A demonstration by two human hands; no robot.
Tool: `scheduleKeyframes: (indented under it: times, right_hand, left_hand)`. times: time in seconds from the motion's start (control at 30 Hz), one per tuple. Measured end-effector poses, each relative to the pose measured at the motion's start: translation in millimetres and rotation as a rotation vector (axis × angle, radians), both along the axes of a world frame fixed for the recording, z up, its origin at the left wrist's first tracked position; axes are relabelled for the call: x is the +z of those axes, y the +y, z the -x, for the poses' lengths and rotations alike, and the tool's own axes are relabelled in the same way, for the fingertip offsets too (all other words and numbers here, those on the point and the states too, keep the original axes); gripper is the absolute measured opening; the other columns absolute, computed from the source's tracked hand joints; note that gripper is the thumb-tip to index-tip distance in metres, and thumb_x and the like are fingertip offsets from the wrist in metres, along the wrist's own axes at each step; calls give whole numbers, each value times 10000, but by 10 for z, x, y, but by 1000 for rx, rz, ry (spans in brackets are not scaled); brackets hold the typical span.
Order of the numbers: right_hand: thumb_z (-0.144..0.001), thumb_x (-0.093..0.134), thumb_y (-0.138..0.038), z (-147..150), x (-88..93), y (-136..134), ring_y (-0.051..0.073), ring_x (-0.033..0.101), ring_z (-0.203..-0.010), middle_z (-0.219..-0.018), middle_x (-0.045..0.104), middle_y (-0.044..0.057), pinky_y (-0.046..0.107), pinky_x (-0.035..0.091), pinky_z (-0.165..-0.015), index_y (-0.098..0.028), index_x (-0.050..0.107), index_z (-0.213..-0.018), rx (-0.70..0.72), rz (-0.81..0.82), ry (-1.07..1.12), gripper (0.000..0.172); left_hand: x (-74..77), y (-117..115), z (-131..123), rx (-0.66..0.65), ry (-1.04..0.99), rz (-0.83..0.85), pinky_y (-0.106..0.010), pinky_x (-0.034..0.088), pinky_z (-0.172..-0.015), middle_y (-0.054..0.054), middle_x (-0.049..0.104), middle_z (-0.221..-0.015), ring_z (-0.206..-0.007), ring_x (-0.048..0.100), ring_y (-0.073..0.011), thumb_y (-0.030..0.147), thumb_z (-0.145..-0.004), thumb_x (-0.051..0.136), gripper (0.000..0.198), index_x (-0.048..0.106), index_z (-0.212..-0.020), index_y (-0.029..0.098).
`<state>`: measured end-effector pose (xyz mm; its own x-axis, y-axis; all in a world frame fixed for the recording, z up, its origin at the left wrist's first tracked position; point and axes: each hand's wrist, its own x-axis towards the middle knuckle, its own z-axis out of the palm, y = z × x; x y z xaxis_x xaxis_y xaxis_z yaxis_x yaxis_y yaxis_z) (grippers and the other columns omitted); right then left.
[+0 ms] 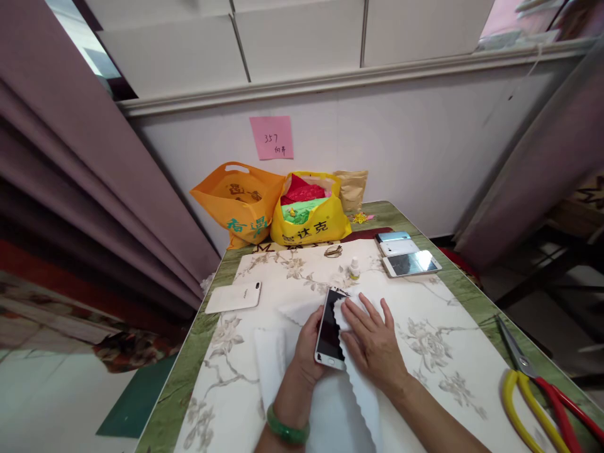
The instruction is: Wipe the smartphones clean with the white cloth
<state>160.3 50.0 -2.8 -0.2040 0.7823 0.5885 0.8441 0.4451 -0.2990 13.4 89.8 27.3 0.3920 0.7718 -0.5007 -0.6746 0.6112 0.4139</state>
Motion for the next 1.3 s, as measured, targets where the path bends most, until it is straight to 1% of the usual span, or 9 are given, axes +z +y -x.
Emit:
scheduleKeyframes:
  times: [0.13, 0.27, 0.4, 0.53, 0.7, 0.87, 1.03, 1.17, 1.3]
  right_hand:
    - [-902, 547, -220, -22, 35, -31, 287, 414, -1344, -1281, 630, 23, 604, 211, -1133, -292, 530, -1329, 207, -24, 15, 433]
    - [-913, 540, -232, -15, 49, -32, 266, 449, -1312, -1292, 620, 23, 567, 280, -1119, -292, 511, -1350, 366, -8, -2, 442]
    - [-937, 510, -230, -16, 10, -14, 272, 499, -1241, -1339, 566, 71, 520, 381, -1039, -288, 535, -1336, 158, -61, 138, 404]
    - [-932, 519, -264, -45, 20, -37, 221, 598, -907, -991, 631, 70, 370, 481, -777, -273, 648, -1187, -138, -35, 445, 286]
    - [-929, 477, -341, -89, 30, -57, 200, 557, -807, -856, 585, 40, 320, 435, -725, -204, 632, -906, -229, 75, 812, 208]
    - [-883, 478, -407, -103, -68, -41, 179, 519, -690, -754, 576, 0, 288, 409, -645, -189, 595, -956, -349, 198, 1086, 258]
    - [-839, 540, -443, -130, -96, -14, 167, 508, -687, -789, 578, 7, 279, 402, -635, -190, 595, -972, -388, 130, 1152, 291]
    - [-809, 611, -449, -142, -116, -15, 141, 478, -596, -687, 522, -26, 270, 400, -593, -190, 615, -956, -409, 96, 1162, 298]
    - [-838, 615, -405, -107, -65, -64, 127, 475, -553, -734, 569, -2, 264, 406, -546, -200, 630, -998, -189, 164, 1096, 261]
  left_hand:
    - [-11, 40, 5, 64, -61, 34, -291, 550, -710, -79, 742, -798, -692, 696, -186, 306, -865, 567, 255, 700, -904, 93]
    - [-60, 51, 5, 89, -91, 47, -270, 546, -730, -62, 736, -770, -657, 681, -157, 270, -860, 577, 206, 695, -843, 102]
    - [-74, 41, -2, 74, -87, 17, -298, 546, -785, -83, 744, -830, -727, 699, -181, 274, -867, 579, 225, 695, -914, 87]
    - [-98, 42, 23, 42, -85, -17, -403, 545, -829, -147, 739, -960, -858, 707, -260, 419, -884, 554, 424, 657, -1096, 67]
    - [-116, 38, 40, 18, -24, -50, -442, 538, -868, -203, 674, -1169, -996, 678, -308, 436, -878, 560, 515, 595, -1213, 47]
    - [-86, 10, 39, 7, 14, -65, -436, 550, -864, -180, 644, -1238, -1047, 660, -316, 447, -853, 595, 512, 601, -1218, 89]
    - [-74, -23, 11, 22, 154, -136, -452, 551, -857, -157, 641, -1251, -1076, 645, -332, 325, -784, 705, 421, 631, -1148, 127]
    - [-82, -72, -56, 9, 218, -200, -413, 558, -780, -153, 697, -1117, -960, 681, -302, 414, -794, 685, 425, 641, -1109, 133]
    - [-118, -126, -128, 16, 341, -368, -303, 525, -734, -101, 724, -974, -821, 673, -208, 398, -770, 704, 403, 662, -1079, 144]
